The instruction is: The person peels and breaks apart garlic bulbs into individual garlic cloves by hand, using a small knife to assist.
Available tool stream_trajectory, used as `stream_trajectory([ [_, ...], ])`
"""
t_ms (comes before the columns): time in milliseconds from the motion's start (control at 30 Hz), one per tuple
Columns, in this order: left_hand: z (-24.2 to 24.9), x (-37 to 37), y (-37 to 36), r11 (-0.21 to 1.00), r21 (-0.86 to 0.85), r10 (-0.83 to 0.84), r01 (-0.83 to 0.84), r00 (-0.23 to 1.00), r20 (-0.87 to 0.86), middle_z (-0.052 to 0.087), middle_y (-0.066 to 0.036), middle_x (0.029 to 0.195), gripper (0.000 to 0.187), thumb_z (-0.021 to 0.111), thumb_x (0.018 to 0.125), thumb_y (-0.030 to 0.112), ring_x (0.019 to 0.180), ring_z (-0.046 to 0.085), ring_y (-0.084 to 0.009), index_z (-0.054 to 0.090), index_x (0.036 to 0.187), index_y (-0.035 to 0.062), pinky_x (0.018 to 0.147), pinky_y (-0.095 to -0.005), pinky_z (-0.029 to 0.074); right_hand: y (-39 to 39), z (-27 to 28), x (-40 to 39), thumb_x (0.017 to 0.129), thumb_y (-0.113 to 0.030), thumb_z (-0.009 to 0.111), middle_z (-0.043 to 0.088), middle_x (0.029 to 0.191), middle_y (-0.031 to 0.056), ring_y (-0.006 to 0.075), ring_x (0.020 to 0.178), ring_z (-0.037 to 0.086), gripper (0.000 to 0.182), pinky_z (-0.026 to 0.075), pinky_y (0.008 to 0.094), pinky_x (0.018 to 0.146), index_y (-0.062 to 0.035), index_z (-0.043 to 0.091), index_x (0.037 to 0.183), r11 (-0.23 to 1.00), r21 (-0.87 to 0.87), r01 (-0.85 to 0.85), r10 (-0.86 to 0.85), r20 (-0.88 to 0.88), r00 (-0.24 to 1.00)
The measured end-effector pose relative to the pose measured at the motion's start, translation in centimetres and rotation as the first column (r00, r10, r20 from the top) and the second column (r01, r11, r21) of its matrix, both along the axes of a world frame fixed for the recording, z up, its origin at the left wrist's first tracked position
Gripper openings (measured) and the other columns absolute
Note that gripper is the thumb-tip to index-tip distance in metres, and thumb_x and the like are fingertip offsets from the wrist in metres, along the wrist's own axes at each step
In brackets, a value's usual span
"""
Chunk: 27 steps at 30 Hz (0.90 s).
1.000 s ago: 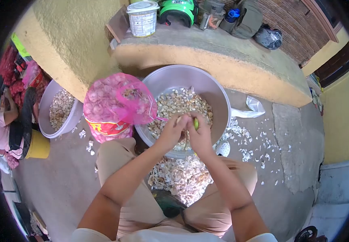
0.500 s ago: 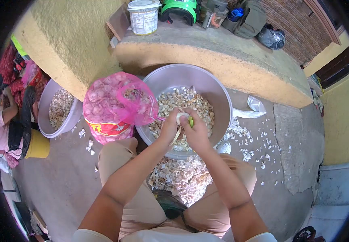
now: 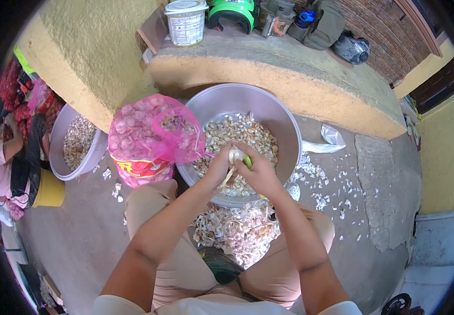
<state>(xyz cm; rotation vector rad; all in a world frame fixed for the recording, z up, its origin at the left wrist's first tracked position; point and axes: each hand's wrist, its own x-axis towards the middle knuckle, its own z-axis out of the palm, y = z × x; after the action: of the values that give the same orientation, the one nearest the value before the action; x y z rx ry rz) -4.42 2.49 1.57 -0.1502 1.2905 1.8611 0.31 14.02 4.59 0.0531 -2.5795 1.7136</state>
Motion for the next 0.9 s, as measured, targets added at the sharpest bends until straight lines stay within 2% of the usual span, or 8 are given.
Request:
stream_trajectory([
  [233,0.6,-0.9,-1.1,0.989,-0.025,-0.145,0.148,0.985,0.091,0.036,0.003,0.042,0.052,0.03,0.081,0.057,0.03,0.025,-0.0064,0.047,0.06,0.0127,0.031,-0.0216,0.018,1.2,-1.1,0.5,0.078,-0.013,0.051,0.058,0.082,0.0161,0.0232,0.07,0.058,0.04,0.045,0.0319,0.064,0.0002,0.042,0.114,0.951,0.308,0.003,-0.005,0.005,1.0],
  [333,1.2,-0.6,-0.9,0.988,-0.036,-0.149,0.15,0.988,0.026,0.036,0.003,0.042,0.053,0.029,0.082,0.057,0.029,0.025,-0.0068,0.047,0.061,0.012,0.031,-0.0217,0.019,1.3,-0.3,0.4,0.081,-0.013,0.049,0.057,0.077,0.0106,0.0168,0.062,0.055,0.039,0.044,0.0294,0.059,-0.002,0.038,0.116,0.993,-0.117,-0.002,0.029,0.234,0.972],
  [433,0.3,-0.8,-1.1,0.988,0.009,-0.155,0.155,0.982,0.107,0.035,0.003,0.041,0.053,0.029,0.082,0.056,0.029,0.024,-0.0073,0.048,0.063,0.0111,0.031,-0.0223,0.02,1.1,-1.3,0.1,0.084,-0.014,0.048,0.053,0.07,0.0056,0.01,0.057,0.049,0.032,0.04,0.0248,0.048,-0.0038,0.039,0.113,0.975,-0.223,0.012,0.021,0.146,0.989],
  [567,0.3,-1.7,-1.7,0.957,0.27,-0.19,0.108,0.934,0.302,0.033,0.003,0.041,0.052,0.027,0.083,0.053,0.029,0.024,-0.0079,0.05,0.066,0.01,0.031,-0.0234,0.022,2.0,0.0,0.0,0.085,-0.015,0.049,0.051,0.068,0.005,0.0078,0.049,0.042,0.024,0.033,0.0215,0.039,-0.0047,0.042,0.105,0.836,-0.533,0.134,0.112,0.404,0.908],
  [633,-0.4,-2.3,-2.3,0.968,0.233,-0.135,0.09,0.973,0.186,0.035,0.002,0.045,0.047,0.025,0.084,0.048,0.031,0.027,-0.0085,0.05,0.071,0.0098,0.034,-0.024,0.028,2.3,0.3,0.1,0.085,-0.017,0.049,0.05,0.067,0.0054,0.007,0.044,0.039,0.022,0.029,0.0207,0.036,-0.0048,0.043,0.103,0.659,-0.719,0.22,0.187,0.441,0.878],
  [733,-0.8,-2.6,-2.5,0.983,0.18,-0.047,0.027,0.993,0.107,0.038,0.001,0.048,0.046,0.024,0.085,0.044,0.035,0.034,-0.0107,0.05,0.074,0.0081,0.04,-0.0269,0.036,2.6,0.1,0.1,0.086,-0.018,0.049,0.051,0.07,0.0057,0.0063,0.044,0.037,0.025,0.029,0.0192,0.036,-0.005,0.042,0.105,0.675,-0.713,0.187,0.201,0.421,0.884],
  [833,-0.7,-2.7,-2.4,0.994,0.109,0.011,-0.014,1.0,0.028,0.044,0.0,0.052,0.046,0.026,0.086,0.044,0.038,0.039,-0.0117,0.051,0.075,0.007,0.041,-0.0266,0.037,3.2,-0.1,-0.1,0.084,-0.022,0.05,0.055,0.075,0.0125,0.0162,0.052,0.05,0.037,0.039,0.0257,0.042,-0.0038,0.038,0.114,0.904,-0.414,0.111,0.093,0.442,0.892],
  [900,-0.6,-2.7,-2.4,0.999,0.019,0.026,-0.025,0.999,-0.036,0.049,-0.002,0.055,0.046,0.028,0.086,0.044,0.041,0.043,-0.013,0.053,0.077,0.0061,0.042,-0.0266,0.038,3.6,-1.8,-0.5,0.082,-0.024,0.053,0.056,0.083,0.0193,0.0264,0.065,0.055,0.045,0.044,0.0329,0.053,-0.0036,0.037,0.119,0.951,0.262,0.162,-0.186,0.067,0.98],
])
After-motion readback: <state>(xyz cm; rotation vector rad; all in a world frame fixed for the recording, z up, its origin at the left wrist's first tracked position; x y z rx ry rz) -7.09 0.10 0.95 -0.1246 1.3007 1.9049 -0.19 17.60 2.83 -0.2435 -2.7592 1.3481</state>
